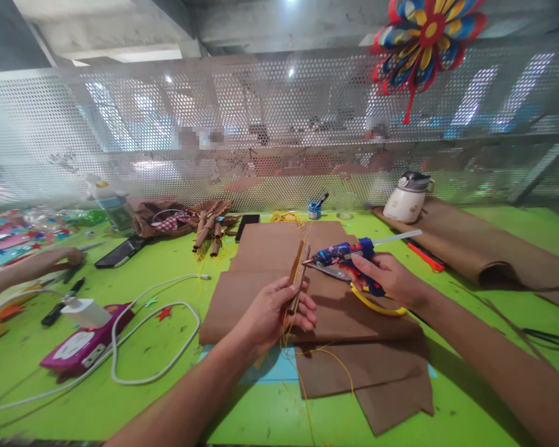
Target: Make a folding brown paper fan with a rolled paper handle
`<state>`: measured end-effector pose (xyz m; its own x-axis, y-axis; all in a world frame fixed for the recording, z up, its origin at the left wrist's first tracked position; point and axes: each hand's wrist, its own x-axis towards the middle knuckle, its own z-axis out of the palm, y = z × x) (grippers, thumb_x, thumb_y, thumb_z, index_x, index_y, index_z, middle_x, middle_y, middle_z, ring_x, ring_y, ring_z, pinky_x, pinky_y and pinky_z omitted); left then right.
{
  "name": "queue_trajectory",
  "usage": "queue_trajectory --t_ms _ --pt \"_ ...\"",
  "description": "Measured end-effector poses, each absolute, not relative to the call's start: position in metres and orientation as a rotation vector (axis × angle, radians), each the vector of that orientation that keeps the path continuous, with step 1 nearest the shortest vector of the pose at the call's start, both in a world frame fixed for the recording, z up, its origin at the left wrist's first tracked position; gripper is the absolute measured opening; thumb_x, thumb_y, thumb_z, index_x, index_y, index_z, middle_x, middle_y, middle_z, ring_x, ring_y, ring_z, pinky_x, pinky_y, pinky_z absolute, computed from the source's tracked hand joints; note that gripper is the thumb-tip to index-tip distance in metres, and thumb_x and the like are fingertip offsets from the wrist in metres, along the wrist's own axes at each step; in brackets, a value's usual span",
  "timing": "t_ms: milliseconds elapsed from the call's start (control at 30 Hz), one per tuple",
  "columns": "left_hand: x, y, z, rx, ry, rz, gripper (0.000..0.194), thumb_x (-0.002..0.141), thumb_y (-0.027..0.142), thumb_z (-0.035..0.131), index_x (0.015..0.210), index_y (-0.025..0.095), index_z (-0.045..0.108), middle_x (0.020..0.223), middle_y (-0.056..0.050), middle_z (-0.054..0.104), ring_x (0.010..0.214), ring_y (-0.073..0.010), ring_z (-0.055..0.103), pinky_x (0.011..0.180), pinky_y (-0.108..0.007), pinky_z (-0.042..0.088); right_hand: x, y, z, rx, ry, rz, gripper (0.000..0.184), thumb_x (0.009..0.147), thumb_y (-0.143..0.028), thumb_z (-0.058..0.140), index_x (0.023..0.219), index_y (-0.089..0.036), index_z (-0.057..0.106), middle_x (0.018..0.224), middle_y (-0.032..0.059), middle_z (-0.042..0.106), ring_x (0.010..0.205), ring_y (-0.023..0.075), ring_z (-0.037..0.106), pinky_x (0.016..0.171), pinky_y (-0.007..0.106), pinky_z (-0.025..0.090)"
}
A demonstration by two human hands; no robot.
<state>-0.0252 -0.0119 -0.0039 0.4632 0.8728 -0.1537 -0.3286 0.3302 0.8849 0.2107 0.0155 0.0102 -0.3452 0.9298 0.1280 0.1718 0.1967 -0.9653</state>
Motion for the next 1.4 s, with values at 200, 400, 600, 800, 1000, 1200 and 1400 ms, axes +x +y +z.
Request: queue_trajectory --t_ms 200,400,600,800,1000,1200,1400 --pt "-0.025 -0.012 -0.004 0.912 0.713 0.875 0.013 0.087 0.024 0.047 0.093 0.012 0.047 0.073 -0.008 0.063 0.057 -0.0153 0.063 0.051 -0.025 0.051 0.209 0.013 0.009 -1.038 -1.725 1.285 0.046 0.082 -0.056 0.052 0.067 -0.014 0.059 0.061 0.0029 0.055 0.056 0.0117 0.049 0.054 0.025 0.039" --pt "-0.025 -0.012 -0.004 0.91 0.709 0.877 0.012 0.087 0.022 0.046 0.094 0.012 0.048 0.073 -0.008 0.062 0.058 -0.0155 0.063 0.05 -0.024 0.05 0.208 0.012 0.009 -1.032 -1.698 1.31 0.046 0.08 -0.058 0.054 0.066 -0.014 0.058 0.061 0.0027 0.054 0.055 0.0114 0.048 0.053 0.025 0.038" --pt "-0.025 -0.012 -0.006 0.898 0.686 0.886 0.013 0.086 0.022 0.048 0.094 0.012 0.049 0.071 -0.008 0.063 0.057 -0.0161 0.063 0.049 -0.024 0.05 0.212 0.017 0.011 -1.014 -1.661 1.291 0.045 0.081 -0.058 0.052 0.069 -0.015 0.057 0.063 0.0028 0.052 0.056 0.0129 0.047 0.054 0.027 0.039" --pt "-0.024 -0.014 -0.004 0.902 0.676 0.887 0.014 0.086 0.022 0.049 0.094 0.011 0.05 0.071 -0.008 0.063 0.057 -0.0163 0.064 0.049 -0.025 0.05 0.215 0.022 0.006 -1.033 -1.585 1.256 0.045 0.079 -0.059 0.054 0.067 -0.016 0.058 0.061 0.0026 0.052 0.055 0.0131 0.045 0.055 0.028 0.039" --pt "-0.024 -0.014 -0.003 0.908 0.696 0.88 0.012 0.086 0.021 0.047 0.094 0.011 0.05 0.071 -0.009 0.063 0.057 -0.0162 0.064 0.048 -0.024 0.049 0.215 0.021 0.007 -0.995 -1.596 1.257 0.045 0.082 -0.055 0.054 0.06 -0.016 0.054 0.06 0.0024 0.051 0.054 0.0117 0.045 0.054 0.026 0.039" --pt "-0.024 -0.014 -0.002 0.905 0.684 0.894 0.013 0.086 0.021 0.049 0.094 0.011 0.05 0.071 -0.009 0.063 0.056 -0.0162 0.063 0.048 -0.024 0.049 0.211 0.016 0.008 -0.981 -1.639 1.361 0.045 0.082 -0.056 0.052 0.065 -0.015 0.054 0.059 0.0015 0.051 0.054 0.0112 0.046 0.053 0.025 0.04" --pt "-0.024 -0.014 -0.002 0.912 0.704 0.882 0.012 0.085 0.021 0.049 0.094 0.011 0.049 0.071 -0.008 0.063 0.057 -0.0168 0.063 0.049 -0.026 0.05 0.214 0.022 0.005 -0.945 -1.491 1.352 0.042 0.08 -0.054 0.057 0.066 -0.014 0.055 0.063 0.0012 0.051 0.054 0.0104 0.046 0.054 0.025 0.04"
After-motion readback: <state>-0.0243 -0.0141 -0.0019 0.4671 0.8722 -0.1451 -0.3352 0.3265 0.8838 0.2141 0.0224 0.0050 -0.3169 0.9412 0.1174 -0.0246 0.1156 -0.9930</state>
